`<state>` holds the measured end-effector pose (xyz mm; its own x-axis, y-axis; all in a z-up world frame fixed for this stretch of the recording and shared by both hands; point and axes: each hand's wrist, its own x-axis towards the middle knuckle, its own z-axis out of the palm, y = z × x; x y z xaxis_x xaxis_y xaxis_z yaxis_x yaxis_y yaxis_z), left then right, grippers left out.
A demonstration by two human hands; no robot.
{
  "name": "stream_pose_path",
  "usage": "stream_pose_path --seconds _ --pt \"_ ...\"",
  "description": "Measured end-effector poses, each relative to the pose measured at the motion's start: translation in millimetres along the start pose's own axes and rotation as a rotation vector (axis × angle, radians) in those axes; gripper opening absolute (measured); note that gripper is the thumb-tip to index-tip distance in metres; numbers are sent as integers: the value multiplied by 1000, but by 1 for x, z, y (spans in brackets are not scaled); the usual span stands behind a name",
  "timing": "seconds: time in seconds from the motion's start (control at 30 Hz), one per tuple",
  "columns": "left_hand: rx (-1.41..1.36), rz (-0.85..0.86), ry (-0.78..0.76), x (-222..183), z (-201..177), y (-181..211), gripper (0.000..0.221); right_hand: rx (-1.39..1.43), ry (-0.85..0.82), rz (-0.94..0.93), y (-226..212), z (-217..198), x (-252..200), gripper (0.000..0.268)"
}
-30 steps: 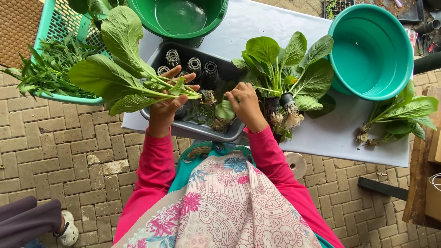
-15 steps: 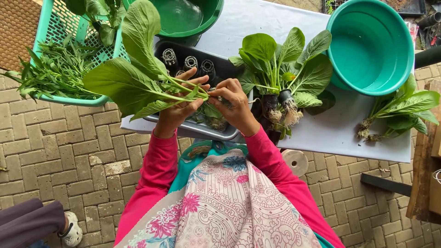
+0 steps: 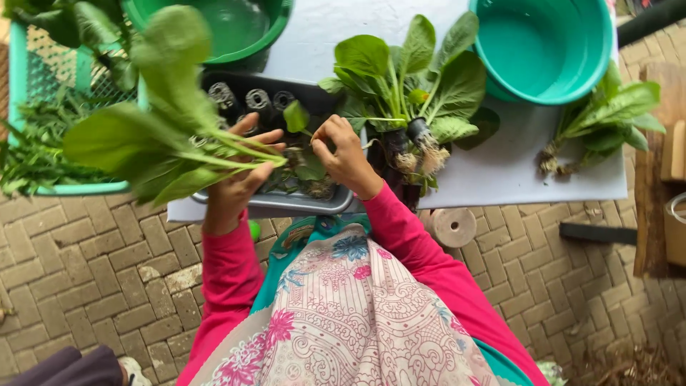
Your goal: Processing and cleaning harvested bok choy by removing them from net pots and organizing them in baskets.
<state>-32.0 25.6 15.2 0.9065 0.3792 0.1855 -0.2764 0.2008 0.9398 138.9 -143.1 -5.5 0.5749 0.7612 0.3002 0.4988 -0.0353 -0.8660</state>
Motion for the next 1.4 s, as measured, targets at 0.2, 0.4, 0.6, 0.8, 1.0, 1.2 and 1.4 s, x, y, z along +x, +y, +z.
stream_pose_path --seconds 0.2,0.4,0.6,0.8,1.0,1.2,1.4 --pt "192 -25 79 -8 -4 39 70 -443 -166 58 53 10 -30 17" --pt "456 -38 -68 19 37 41 65 -62 -91 -41 -10 -37 -17 29" --pt "781 129 -237 48 113 -11 59 91 -117 -81 -18 -84 -44 57" --pt "976 72 -401 86 203 -7 51 -2 364 66 31 -156 -97 32" --pt "950 -263 -302 77 192 -70 38 166 974 202 156 -293 -184 22" --pt "985 -284 -125 49 180 -118 36 -171 1136 437 350 -413 -252 35" --pt "960 -286 75 48 191 -140 47 -891 751 561 330 -427 -230 42"
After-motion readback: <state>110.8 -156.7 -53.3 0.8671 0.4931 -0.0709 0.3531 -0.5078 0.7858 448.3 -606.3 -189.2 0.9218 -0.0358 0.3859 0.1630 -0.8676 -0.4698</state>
